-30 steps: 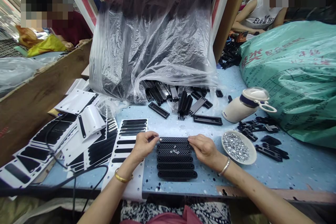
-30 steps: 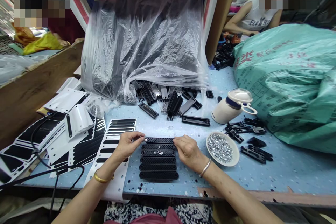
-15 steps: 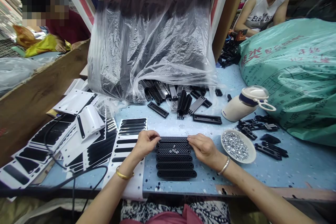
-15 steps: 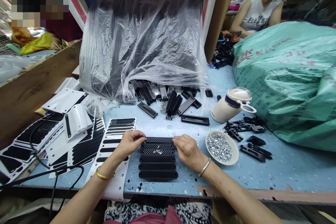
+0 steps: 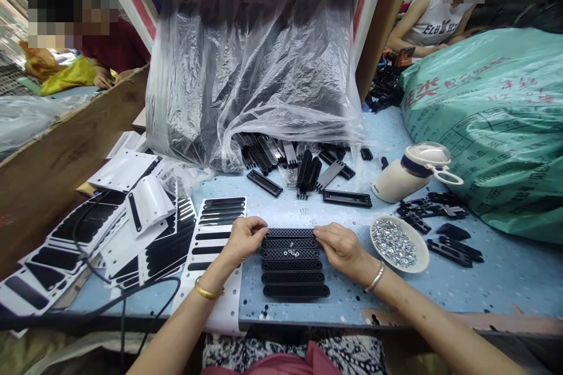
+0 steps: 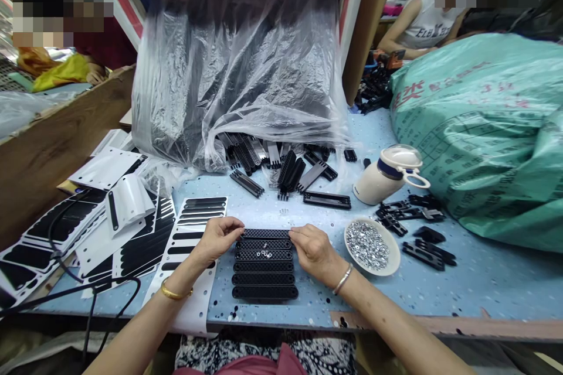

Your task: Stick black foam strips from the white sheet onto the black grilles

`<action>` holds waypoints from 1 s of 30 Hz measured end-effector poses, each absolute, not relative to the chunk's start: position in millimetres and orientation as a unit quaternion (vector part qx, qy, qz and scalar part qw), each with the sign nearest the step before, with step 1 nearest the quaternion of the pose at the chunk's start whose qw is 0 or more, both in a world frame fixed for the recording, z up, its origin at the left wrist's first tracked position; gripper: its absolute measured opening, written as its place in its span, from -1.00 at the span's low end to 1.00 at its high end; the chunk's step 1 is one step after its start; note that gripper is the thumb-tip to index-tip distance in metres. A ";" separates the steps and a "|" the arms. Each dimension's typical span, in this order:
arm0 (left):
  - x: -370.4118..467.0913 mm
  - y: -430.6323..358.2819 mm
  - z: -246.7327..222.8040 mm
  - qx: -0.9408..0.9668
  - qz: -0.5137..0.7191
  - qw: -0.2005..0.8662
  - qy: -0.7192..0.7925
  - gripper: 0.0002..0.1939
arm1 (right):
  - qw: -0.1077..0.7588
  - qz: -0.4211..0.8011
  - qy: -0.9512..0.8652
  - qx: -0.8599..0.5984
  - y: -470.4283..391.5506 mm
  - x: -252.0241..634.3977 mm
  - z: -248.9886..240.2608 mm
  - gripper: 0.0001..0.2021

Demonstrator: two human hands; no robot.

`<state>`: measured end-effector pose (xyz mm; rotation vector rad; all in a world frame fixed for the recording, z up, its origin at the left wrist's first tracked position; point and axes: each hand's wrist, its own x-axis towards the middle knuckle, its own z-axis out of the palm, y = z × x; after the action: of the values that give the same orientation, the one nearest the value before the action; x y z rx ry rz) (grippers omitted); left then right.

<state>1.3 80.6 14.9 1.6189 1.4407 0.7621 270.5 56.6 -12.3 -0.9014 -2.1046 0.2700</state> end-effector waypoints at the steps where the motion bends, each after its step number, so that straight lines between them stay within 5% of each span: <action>1: 1.1 80.5 14.5 0.641 0.303 0.414 0.571 -0.83 | 0.405 0.108 -0.834 -0.358 56.7 270.5 -12.2 -0.76; 23: -1.1 81.6 18.1 0.618 0.290 0.443 0.580 -0.81 | 0.394 0.194 -0.788 -0.432 58.3 272.2 -9.1 -0.81; 30: 3.0 33.6 34.3 0.797 0.341 0.077 0.492 -0.79 | 0.395 0.162 -0.793 -0.435 58.0 280.5 3.3 -0.79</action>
<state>3.0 33.6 34.3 2.3885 1.4737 1.0219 280.5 58.0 3.3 -1.1030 -2.0098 0.4108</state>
